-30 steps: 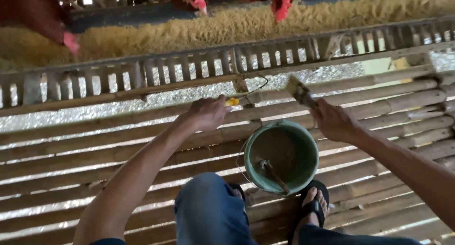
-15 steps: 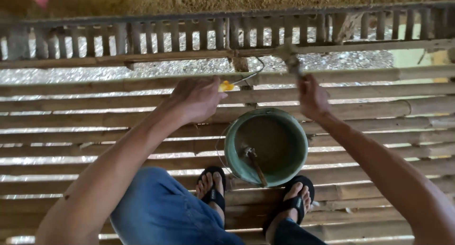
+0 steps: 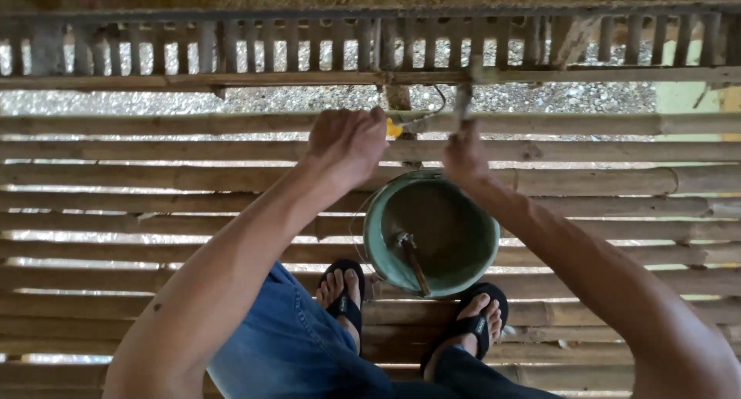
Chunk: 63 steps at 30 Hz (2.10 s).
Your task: A person uses a paintbrush to apply a dark stain or paint to bamboo slats on a raised platform.
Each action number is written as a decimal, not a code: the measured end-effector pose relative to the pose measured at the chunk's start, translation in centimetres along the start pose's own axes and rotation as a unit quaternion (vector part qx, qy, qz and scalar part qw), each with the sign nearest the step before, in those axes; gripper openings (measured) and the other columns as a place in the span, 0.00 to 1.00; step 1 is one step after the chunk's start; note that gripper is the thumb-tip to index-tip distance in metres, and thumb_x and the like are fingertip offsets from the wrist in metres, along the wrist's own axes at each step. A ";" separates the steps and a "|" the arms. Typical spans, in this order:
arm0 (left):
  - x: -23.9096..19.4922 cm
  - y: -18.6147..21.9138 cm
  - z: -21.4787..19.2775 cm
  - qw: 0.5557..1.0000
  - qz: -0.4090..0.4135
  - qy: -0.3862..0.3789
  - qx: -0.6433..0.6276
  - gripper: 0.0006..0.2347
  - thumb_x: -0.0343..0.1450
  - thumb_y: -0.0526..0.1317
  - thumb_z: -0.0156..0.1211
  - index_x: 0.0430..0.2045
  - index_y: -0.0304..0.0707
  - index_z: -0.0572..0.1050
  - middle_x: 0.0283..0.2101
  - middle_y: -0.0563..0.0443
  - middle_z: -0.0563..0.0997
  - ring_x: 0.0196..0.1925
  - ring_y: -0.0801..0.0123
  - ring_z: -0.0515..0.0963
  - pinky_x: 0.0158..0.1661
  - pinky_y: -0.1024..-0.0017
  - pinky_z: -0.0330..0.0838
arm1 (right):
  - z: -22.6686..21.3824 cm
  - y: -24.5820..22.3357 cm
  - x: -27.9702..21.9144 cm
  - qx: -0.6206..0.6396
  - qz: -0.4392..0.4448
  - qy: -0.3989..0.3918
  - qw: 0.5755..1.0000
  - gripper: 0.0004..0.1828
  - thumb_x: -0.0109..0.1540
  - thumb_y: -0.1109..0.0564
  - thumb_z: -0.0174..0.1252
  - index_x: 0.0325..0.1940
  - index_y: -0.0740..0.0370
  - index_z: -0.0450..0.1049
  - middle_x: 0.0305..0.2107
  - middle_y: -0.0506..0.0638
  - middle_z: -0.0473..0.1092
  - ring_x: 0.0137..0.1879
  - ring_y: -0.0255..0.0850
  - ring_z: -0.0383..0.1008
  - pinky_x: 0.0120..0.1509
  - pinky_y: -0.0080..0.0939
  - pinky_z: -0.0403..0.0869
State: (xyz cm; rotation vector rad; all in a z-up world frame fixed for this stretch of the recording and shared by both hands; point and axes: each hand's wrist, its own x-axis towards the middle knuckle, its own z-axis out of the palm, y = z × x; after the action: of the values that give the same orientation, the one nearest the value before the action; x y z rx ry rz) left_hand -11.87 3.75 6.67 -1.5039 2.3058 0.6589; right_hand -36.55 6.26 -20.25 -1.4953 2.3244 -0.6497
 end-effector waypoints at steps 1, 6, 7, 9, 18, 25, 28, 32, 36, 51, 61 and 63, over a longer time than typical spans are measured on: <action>-0.2 -0.4 -0.6 1.000 -0.029 0.000 0.002 0.15 0.75 0.44 0.45 0.45 0.33 0.74 0.40 0.36 0.84 0.45 0.41 0.85 0.44 0.45 0.77 | 2.3 -1.6 -0.4 -0.103 -0.152 0.183 0.966 0.12 0.65 0.47 0.53 0.52 0.48 0.70 0.32 0.45 0.62 0.32 0.42 0.65 0.35 0.48 0.66; -1.2 -3.1 -0.7 0.999 -0.033 0.002 0.021 0.13 0.75 0.38 0.41 0.41 0.33 0.76 0.39 0.36 0.85 0.45 0.41 0.85 0.45 0.45 0.77 | -9.0 -11.0 -1.7 0.057 0.020 -0.308 0.949 0.16 0.69 0.41 0.43 0.57 0.48 0.59 0.47 0.70 0.71 0.58 0.72 0.70 0.56 0.72 0.66; -1.0 -3.4 -0.5 0.998 -0.033 -0.004 0.045 0.13 0.75 0.37 0.41 0.40 0.33 0.77 0.39 0.38 0.85 0.45 0.43 0.85 0.45 0.46 0.78 | -9.1 -9.5 -0.9 0.054 0.030 -0.297 0.953 0.16 0.70 0.41 0.44 0.57 0.47 0.61 0.45 0.66 0.72 0.55 0.69 0.72 0.54 0.69 0.67; -0.6 -3.6 -0.1 0.997 -0.032 -0.014 0.067 0.13 0.74 0.36 0.40 0.40 0.33 0.77 0.39 0.40 0.85 0.45 0.45 0.85 0.45 0.48 0.78 | -9.6 -6.0 0.7 0.050 0.042 -0.287 0.956 0.15 0.71 0.40 0.45 0.57 0.45 0.63 0.44 0.62 0.73 0.52 0.66 0.73 0.51 0.66 0.69; 1.7 -2.1 1.6 0.997 0.064 0.049 0.006 0.12 0.77 0.41 0.48 0.45 0.33 0.77 0.40 0.35 0.84 0.46 0.43 0.85 0.47 0.47 0.78 | -15.6 1.2 0.7 0.027 0.081 -0.193 0.977 0.19 0.77 0.40 0.42 0.64 0.53 0.64 0.34 0.54 0.75 0.36 0.55 0.78 0.35 0.59 0.71; 5.8 -0.4 3.9 0.988 0.131 0.081 0.020 0.15 0.78 0.47 0.51 0.47 0.32 0.74 0.37 0.32 0.84 0.42 0.43 0.86 0.44 0.48 0.80 | -16.5 1.0 -1.0 0.160 0.099 -0.172 0.967 0.18 0.78 0.48 0.43 0.62 0.66 0.63 0.27 0.51 0.68 0.26 0.41 0.71 0.26 0.42 0.70; 8.6 -0.5 6.5 0.984 0.137 0.103 0.047 0.14 0.77 0.46 0.53 0.47 0.34 0.72 0.36 0.34 0.84 0.42 0.44 0.86 0.41 0.49 0.80 | -17.5 0.9 -1.6 0.193 0.117 -0.158 0.961 0.18 0.78 0.50 0.43 0.60 0.70 0.63 0.25 0.51 0.65 0.25 0.39 0.68 0.24 0.39 0.69; 9.3 -1.0 6.2 0.986 0.133 0.091 0.035 0.10 0.77 0.43 0.52 0.45 0.37 0.72 0.34 0.33 0.83 0.40 0.41 0.85 0.37 0.49 0.80 | -17.6 2.2 -1.8 0.180 0.117 -0.140 0.966 0.18 0.78 0.51 0.44 0.60 0.72 0.63 0.25 0.54 0.65 0.24 0.40 0.67 0.23 0.41 0.69; 13.0 -2.0 8.8 0.987 0.088 0.087 0.098 0.09 0.78 0.38 0.52 0.52 0.44 0.67 0.29 0.53 0.76 0.23 0.65 0.75 0.23 0.66 0.74 | -18.9 -0.3 -1.0 0.127 0.199 -0.211 0.949 0.17 0.78 0.48 0.43 0.64 0.62 0.58 0.29 0.52 0.64 0.23 0.39 0.58 0.19 0.44 0.60; 12.0 -6.1 9.6 0.963 0.109 0.127 0.211 0.17 0.79 0.39 0.46 0.63 0.38 0.62 0.09 0.62 0.62 0.07 0.73 0.62 0.06 0.70 0.63 | -18.5 -2.6 -0.8 0.152 0.186 -0.231 0.943 0.15 0.76 0.52 0.42 0.64 0.62 0.59 0.35 0.55 0.67 0.28 0.40 0.60 0.23 0.44 0.61; 11.5 -4.1 10.1 0.914 0.155 0.180 0.328 0.12 0.79 0.46 0.41 0.55 0.45 0.62 0.08 0.64 0.59 0.07 0.77 0.54 0.05 0.73 0.55 | -18.7 -1.4 -1.6 0.089 0.170 -0.238 0.952 0.20 0.76 0.45 0.41 0.61 0.64 0.60 0.30 0.53 0.66 0.25 0.40 0.59 0.22 0.46 0.60; 11.1 -2.5 9.6 0.906 0.159 0.181 0.348 0.15 0.79 0.46 0.42 0.59 0.45 0.61 0.09 0.65 0.60 0.08 0.79 0.53 0.07 0.75 0.55 | -18.2 0.6 -1.8 0.095 0.181 -0.244 0.948 0.20 0.76 0.46 0.41 0.61 0.65 0.60 0.32 0.54 0.67 0.27 0.41 0.61 0.25 0.47 0.62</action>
State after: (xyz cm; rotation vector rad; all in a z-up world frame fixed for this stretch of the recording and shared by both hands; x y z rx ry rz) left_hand -13.93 -0.57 -7.40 -0.9685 2.6582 -0.4104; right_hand -44.98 11.93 -5.00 -0.9689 2.0031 -0.3406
